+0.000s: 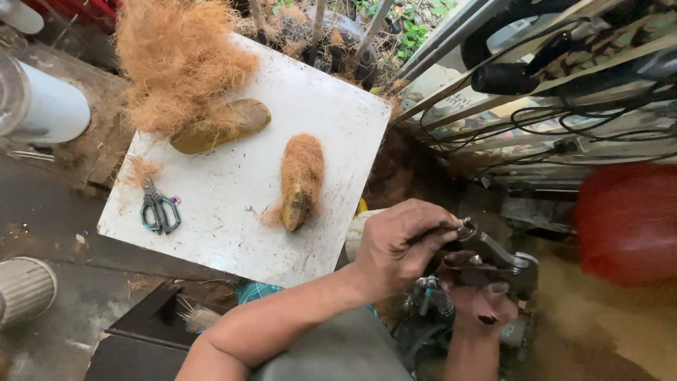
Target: The person arranges coconut fiber onto a coconut shell half, then uses a spray gun to apply a liquid and a hair dryer to dry the fiber. The person repeatedly adjusts the fiber by hand throughout the process.
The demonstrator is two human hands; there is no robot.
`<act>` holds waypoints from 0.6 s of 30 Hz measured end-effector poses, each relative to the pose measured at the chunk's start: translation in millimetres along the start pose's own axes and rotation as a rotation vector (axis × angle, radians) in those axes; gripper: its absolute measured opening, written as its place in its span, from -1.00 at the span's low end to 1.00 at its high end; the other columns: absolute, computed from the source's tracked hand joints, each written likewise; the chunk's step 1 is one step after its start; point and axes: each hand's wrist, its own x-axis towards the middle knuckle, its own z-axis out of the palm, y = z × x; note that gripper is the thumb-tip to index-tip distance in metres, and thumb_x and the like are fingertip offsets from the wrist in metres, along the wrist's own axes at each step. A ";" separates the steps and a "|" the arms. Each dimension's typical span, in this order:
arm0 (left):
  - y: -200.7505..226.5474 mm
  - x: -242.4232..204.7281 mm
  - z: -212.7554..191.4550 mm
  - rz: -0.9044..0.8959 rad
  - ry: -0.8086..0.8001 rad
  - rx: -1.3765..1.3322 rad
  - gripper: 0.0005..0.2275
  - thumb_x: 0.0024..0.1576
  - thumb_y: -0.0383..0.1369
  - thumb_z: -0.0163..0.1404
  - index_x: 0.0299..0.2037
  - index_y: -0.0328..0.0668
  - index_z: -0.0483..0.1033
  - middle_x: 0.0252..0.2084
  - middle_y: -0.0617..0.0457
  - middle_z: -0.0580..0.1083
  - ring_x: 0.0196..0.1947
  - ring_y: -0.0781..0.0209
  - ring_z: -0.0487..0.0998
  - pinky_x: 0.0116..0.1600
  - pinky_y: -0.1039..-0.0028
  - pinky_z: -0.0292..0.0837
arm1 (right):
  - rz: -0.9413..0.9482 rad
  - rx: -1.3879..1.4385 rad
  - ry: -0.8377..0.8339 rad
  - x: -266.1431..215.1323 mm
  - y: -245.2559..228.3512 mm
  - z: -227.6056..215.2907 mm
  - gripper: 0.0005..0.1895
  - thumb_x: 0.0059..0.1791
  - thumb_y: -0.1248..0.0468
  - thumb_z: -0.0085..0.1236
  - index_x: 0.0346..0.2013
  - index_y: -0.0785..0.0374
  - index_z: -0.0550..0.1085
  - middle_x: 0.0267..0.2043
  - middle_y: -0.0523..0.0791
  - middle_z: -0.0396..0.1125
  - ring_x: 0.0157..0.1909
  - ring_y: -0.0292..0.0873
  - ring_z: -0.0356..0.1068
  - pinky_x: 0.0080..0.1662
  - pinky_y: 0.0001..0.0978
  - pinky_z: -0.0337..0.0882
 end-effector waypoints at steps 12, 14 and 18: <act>8.3 8.4 -10.2 -0.661 -0.250 -0.448 -0.81 0.09 -0.30 0.15 -0.13 -0.14 0.61 -0.13 0.06 0.56 -0.15 0.31 0.58 -0.01 0.57 0.53 | 0.110 -0.147 -0.206 -2.5 -8.4 -36.1 -0.04 -0.17 -0.45 0.28 -0.15 0.50 0.43 -0.42 -0.05 0.38 -0.45 -0.20 0.34 -0.35 -0.49 0.28; 3.2 9.9 -11.6 -0.701 -0.275 -0.470 -0.85 0.06 -0.31 0.17 -0.21 -0.14 0.59 -0.15 0.04 0.58 -0.15 0.30 0.59 -0.01 0.53 0.53 | 0.113 0.033 -0.199 -20.5 -4.4 -59.8 -0.07 -0.13 -0.25 0.40 0.11 0.47 0.26 -0.09 0.09 0.29 -0.29 -0.06 0.33 -0.27 -0.36 0.33; -16.1 -5.1 0.1 -0.670 -0.179 -0.661 -0.88 0.05 -0.46 0.21 -0.27 -0.30 0.59 -0.27 -0.02 0.55 -0.23 0.36 0.55 -0.15 0.54 0.52 | 0.104 0.159 -0.140 -37.9 -2.3 -74.6 -0.02 -0.08 -0.08 0.46 0.33 0.44 0.15 0.18 0.22 0.23 -0.17 0.06 0.33 -0.24 -0.24 0.37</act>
